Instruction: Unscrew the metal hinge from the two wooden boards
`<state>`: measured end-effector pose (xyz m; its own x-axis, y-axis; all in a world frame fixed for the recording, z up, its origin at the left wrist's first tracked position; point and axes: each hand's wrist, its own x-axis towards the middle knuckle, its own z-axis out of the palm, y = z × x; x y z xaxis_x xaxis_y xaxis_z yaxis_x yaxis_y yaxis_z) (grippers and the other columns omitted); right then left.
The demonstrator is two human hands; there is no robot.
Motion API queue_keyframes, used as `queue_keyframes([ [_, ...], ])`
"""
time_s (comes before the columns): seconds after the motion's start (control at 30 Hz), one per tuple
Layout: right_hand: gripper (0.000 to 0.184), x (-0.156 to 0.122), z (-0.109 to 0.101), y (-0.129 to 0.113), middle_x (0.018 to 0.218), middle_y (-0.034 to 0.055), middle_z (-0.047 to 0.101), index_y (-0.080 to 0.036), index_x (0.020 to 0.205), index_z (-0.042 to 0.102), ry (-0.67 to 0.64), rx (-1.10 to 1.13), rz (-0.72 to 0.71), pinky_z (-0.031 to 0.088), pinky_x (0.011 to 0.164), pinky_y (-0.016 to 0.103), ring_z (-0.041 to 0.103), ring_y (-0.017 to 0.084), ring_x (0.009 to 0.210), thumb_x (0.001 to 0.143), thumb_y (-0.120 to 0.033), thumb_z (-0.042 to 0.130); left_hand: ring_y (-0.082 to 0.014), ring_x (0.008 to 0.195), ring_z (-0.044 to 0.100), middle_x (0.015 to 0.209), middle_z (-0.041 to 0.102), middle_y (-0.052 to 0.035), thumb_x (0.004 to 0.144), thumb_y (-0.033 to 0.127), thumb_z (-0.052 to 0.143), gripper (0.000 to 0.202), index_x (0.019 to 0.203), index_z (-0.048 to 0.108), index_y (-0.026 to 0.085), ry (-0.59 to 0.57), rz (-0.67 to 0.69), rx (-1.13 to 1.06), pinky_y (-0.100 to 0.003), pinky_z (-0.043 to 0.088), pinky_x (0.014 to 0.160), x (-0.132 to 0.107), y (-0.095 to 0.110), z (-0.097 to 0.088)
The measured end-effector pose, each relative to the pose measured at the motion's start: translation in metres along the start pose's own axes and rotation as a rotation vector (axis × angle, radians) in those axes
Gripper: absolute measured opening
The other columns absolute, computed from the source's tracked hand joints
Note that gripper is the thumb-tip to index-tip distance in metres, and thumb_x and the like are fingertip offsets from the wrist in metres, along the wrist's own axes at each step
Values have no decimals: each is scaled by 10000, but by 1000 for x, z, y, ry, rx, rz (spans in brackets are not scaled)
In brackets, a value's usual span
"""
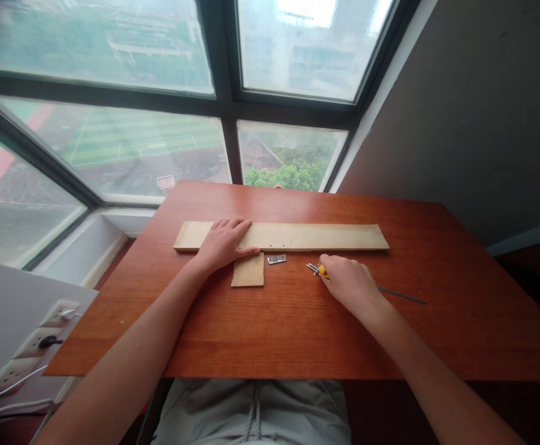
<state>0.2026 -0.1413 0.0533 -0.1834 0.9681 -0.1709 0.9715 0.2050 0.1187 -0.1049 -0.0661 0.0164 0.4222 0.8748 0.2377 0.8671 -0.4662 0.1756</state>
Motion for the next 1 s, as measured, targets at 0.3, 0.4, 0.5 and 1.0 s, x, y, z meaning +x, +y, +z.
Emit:
queue_keyframes([
  [0.3,101,-6,-9,12,927,25,734,-256,974,587,135,97,11,281,560,308,685,249,803,898,-272,523,-306,1197,523,1320,601,-114,893,635,521,603,1320,540,210,-11,-2,13,-418,343,1048,0,1,-2],
  [0.4,194,-7,-22,16,944,50,734,-232,1026,595,253,145,-16,337,590,305,681,246,805,847,-214,520,-306,1201,522,1323,601,-115,894,630,524,599,1323,539,212,-13,-1,15,-420,343,1050,1,1,-2],
  [0.5,268,-12,-49,16,800,45,708,-230,1092,608,405,94,18,311,549,300,636,226,646,840,-300,549,-306,1207,520,1327,599,-114,893,628,528,600,1329,535,216,-12,1,18,-421,338,1056,1,1,-1],
  [1.0,300,20,-60,35,692,24,701,-213,837,665,594,1337,305,436,455,232,585,146,571,762,-492,746,-315,1199,517,1320,585,-126,850,669,569,668,1344,531,221,0,-1,-2,-420,349,1048,-1,-1,1],
])
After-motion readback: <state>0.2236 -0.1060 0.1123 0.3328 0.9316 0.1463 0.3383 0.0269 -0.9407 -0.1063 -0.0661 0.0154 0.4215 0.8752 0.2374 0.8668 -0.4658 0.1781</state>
